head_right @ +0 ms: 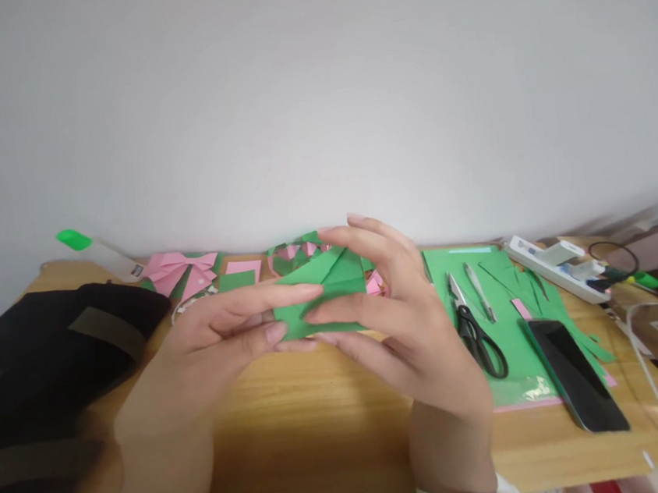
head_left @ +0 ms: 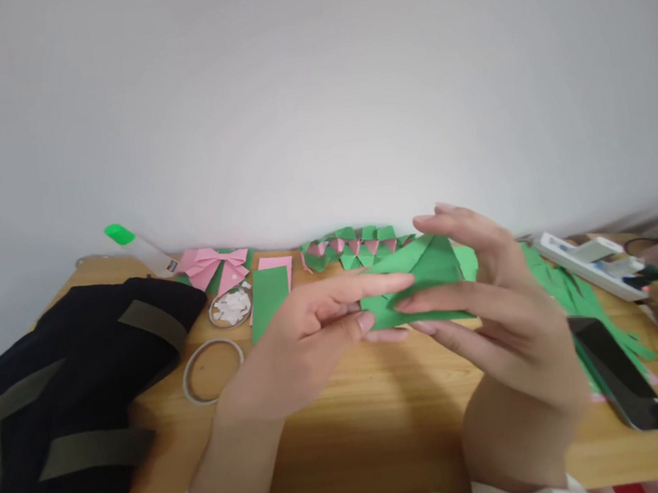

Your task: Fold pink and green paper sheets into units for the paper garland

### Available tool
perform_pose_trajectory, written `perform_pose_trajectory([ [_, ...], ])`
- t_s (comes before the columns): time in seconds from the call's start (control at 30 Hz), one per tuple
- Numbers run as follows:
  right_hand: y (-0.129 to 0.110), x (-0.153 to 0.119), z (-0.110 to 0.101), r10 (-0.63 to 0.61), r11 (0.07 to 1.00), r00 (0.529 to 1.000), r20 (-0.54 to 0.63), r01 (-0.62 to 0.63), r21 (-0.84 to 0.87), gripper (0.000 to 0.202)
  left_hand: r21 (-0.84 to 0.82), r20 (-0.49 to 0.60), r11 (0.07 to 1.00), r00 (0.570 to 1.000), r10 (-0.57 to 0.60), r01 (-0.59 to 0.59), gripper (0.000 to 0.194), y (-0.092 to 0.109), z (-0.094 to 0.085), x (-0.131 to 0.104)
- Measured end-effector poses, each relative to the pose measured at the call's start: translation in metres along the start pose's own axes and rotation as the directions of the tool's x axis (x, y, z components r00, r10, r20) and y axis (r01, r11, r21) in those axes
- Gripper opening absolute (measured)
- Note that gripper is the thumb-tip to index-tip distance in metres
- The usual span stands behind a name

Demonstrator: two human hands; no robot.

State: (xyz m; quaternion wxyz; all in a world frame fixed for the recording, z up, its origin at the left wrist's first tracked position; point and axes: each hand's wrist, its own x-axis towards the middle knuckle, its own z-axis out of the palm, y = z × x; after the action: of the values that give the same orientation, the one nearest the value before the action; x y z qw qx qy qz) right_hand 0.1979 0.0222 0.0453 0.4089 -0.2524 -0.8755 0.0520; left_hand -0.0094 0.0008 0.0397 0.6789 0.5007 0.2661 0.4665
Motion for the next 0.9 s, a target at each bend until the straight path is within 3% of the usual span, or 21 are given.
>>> perform_pose_trajectory([
  [0.2, -0.003, 0.000, -0.001, 0.050, 0.997, 0.998, -0.023, -0.048, 0.067, 0.009, -0.005, 0.058, 1.000, 0.998, -0.022, 0.023, 0.041, 0.005, 0.003, 0.000],
  [0.33, -0.008, -0.002, 0.002, 0.166, 0.978, 0.975, -0.149, -0.144, 0.149, 0.009, -0.013, 0.079, 1.000, 0.997, -0.015, 0.016, 0.040, 0.004, 0.003, 0.000],
  [0.53, -0.015, -0.001, 0.013, 0.350, 0.932, 0.875, -0.334, -0.291, 0.215, 0.013, -0.082, 0.115, 0.996, 0.993, -0.011, 0.020, 0.039, 0.001, 0.002, -0.001],
  [0.63, -0.018, 0.000, 0.015, 0.426, 0.902, 0.829, -0.363, -0.359, 0.240, 0.012, -0.122, 0.129, 0.992, 0.992, -0.010, 0.026, 0.040, 0.000, 0.002, -0.001],
  [0.77, -0.022, 0.000, 0.019, 0.537, 0.830, 0.785, -0.309, -0.425, 0.361, 0.010, -0.127, 0.115, 0.992, 0.993, -0.009, 0.023, 0.038, -0.001, 0.002, -0.001],
  [0.9, -0.023, -0.001, 0.028, 0.625, 0.763, 0.688, -0.369, -0.439, 0.474, 0.008, -0.070, 0.090, 0.998, 0.996, 0.007, -0.001, 0.038, -0.003, 0.004, -0.001],
])
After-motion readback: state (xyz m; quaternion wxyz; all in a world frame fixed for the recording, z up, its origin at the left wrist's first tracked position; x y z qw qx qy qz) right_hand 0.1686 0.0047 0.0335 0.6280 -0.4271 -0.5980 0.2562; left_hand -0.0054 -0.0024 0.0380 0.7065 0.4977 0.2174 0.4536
